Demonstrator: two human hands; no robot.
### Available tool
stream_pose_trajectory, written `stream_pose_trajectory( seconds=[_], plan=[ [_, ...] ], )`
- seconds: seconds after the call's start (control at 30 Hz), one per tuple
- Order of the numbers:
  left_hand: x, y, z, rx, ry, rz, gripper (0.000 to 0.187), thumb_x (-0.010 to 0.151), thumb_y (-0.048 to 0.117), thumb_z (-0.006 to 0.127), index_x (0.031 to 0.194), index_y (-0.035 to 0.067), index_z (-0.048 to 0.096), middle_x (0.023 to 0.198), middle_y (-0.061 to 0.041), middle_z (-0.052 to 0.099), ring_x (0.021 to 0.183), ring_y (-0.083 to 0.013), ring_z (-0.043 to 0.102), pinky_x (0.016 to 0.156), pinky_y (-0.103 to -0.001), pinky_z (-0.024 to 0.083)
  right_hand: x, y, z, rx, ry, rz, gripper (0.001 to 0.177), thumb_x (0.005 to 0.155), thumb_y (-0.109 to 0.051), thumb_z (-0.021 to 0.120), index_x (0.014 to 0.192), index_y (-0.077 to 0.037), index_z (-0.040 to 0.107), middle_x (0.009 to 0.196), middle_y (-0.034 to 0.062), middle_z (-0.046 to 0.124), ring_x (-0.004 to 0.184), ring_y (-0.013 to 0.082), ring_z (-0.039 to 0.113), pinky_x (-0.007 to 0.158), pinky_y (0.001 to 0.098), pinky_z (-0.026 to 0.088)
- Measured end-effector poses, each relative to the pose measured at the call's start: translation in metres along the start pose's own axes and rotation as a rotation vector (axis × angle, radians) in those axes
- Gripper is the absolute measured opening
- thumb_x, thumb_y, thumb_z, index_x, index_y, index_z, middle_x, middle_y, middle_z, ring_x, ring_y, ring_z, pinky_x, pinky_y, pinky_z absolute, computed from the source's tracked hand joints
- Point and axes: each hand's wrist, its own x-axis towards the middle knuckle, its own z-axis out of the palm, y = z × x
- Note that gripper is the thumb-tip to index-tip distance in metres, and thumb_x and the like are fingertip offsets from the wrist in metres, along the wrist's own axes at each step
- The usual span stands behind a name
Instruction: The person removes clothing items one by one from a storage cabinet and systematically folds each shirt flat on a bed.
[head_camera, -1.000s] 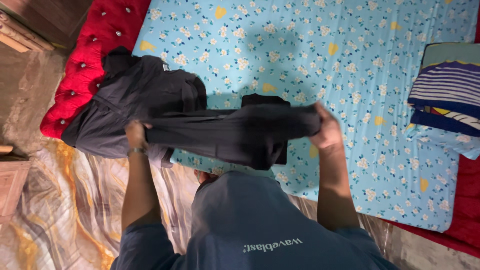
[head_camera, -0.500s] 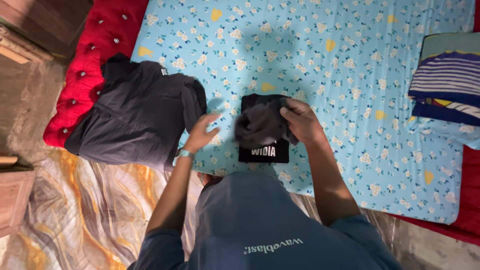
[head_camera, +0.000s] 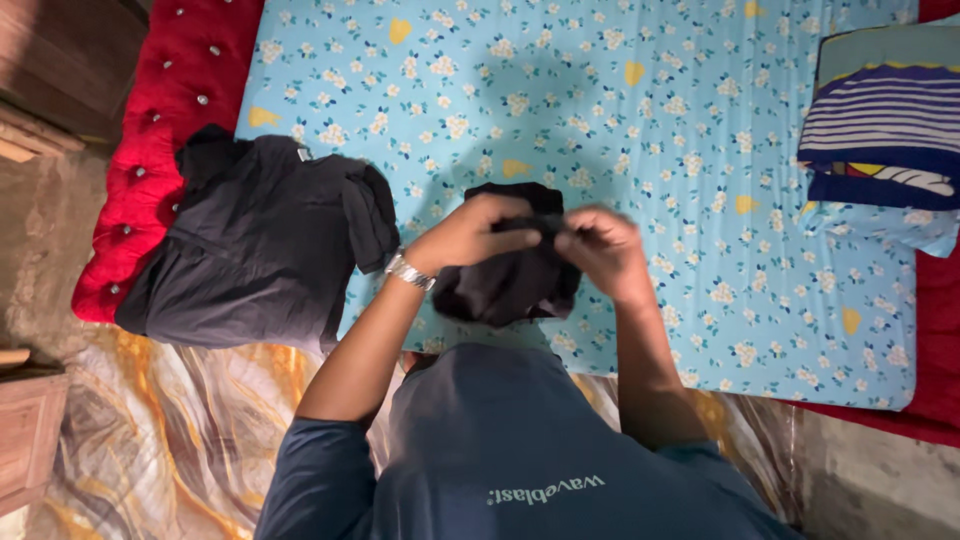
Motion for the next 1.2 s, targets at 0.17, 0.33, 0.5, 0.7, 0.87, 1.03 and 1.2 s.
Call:
stream_pose_trajectory(
  seconds=[0.17, 0.33, 0.5, 0.7, 0.87, 1.03, 1.2],
  plan=[
    [-0.016, -0.024, -0.014, -0.254, -0.092, 0.223, 0.027, 0.094, 0.022, 0.068, 0.092, -0.002, 0.053, 0.083, -0.007, 0.053, 0.08, -0.0125, 0.048, 0.073, -0.028, 0.043, -0.001, 0.051, 0.009, 0.409, -0.52, 0.178, 0.003, 0.09, 0.0, 0.062, 0.092, 0.001, 0.061, 0.09, -0.0006, 0.057, 0.085, 0.0077, 0.051, 0.076, 0.0266, 0.044],
    [-0.03, 0.007, -0.052, -0.247, -0.296, 0.157, 0.022, 0.09, 0.022, 0.068, 0.088, 0.001, 0.062, 0.085, -0.002, 0.056, 0.083, -0.0117, 0.051, 0.078, -0.028, 0.042, 0.011, 0.004, 0.018, 0.151, -0.413, -0.108, 0.008, 0.089, -0.006, 0.066, 0.089, -0.001, 0.06, 0.083, 0.0031, 0.058, 0.077, 0.0134, 0.052, 0.069, 0.0289, 0.043],
    [-0.033, 0.048, -0.042, -0.043, -0.053, 0.176, 0.038, 0.078, 0.031, 0.075, 0.092, 0.003, 0.054, 0.08, -0.002, 0.058, 0.075, -0.0119, 0.055, 0.068, -0.029, 0.046, 0.024, -0.045, 0.045, -0.139, -0.425, -0.393, 0.012, 0.088, -0.01, 0.069, 0.086, -0.002, 0.061, 0.08, 0.0076, 0.058, 0.075, 0.0207, 0.058, 0.067, 0.0313, 0.044],
    [-0.034, 0.038, -0.039, 0.263, -0.188, -0.046, 0.034, 0.085, 0.03, 0.073, 0.075, 0.003, 0.055, 0.062, -0.009, 0.049, 0.055, -0.0149, 0.046, 0.056, -0.031, 0.039, 0.023, -0.001, 0.043, 0.011, -0.409, -0.105, 0.017, 0.084, -0.016, 0.073, 0.088, -0.004, 0.062, 0.076, 0.0029, 0.06, 0.067, 0.0121, 0.055, 0.059, 0.029, 0.043],
    [-0.045, 0.02, -0.048, 0.046, -0.232, 0.06, 0.03, 0.086, 0.026, 0.071, 0.076, 0.002, 0.056, 0.066, -0.008, 0.046, 0.062, -0.0133, 0.042, 0.057, -0.031, 0.036, 0.023, 0.05, 0.029, 0.331, -0.625, 0.075, 0.012, 0.093, -0.016, 0.066, 0.091, -0.005, 0.062, 0.082, -0.0021, 0.055, 0.076, 0.0061, 0.049, 0.067, 0.0236, 0.04],
    [-0.043, 0.019, -0.048, -0.26, -0.323, -0.048, 0.033, 0.085, 0.025, 0.071, 0.073, 0.001, 0.052, 0.089, -0.003, 0.053, 0.072, -0.0124, 0.043, 0.059, -0.031, 0.04, 0.027, 0.026, 0.034, 0.276, -0.535, -0.034, 0.014, 0.094, -0.015, 0.065, 0.1, -0.005, 0.057, 0.09, -0.0025, 0.054, 0.077, 0.0053, 0.047, 0.066, 0.0223, 0.04],
    [-0.028, 0.021, -0.027, 0.18, -0.219, -0.2, 0.034, 0.085, 0.037, 0.063, 0.091, 0.004, 0.06, 0.073, -0.006, 0.061, 0.065, -0.0118, 0.055, 0.063, -0.031, 0.045, 0.029, -0.012, 0.053, 0.267, -0.437, -0.108, 0.019, 0.094, -0.01, 0.066, 0.104, -0.007, 0.051, 0.093, -0.002, 0.051, 0.074, 0.0054, 0.045, 0.065, 0.0223, 0.039]
  ],
)
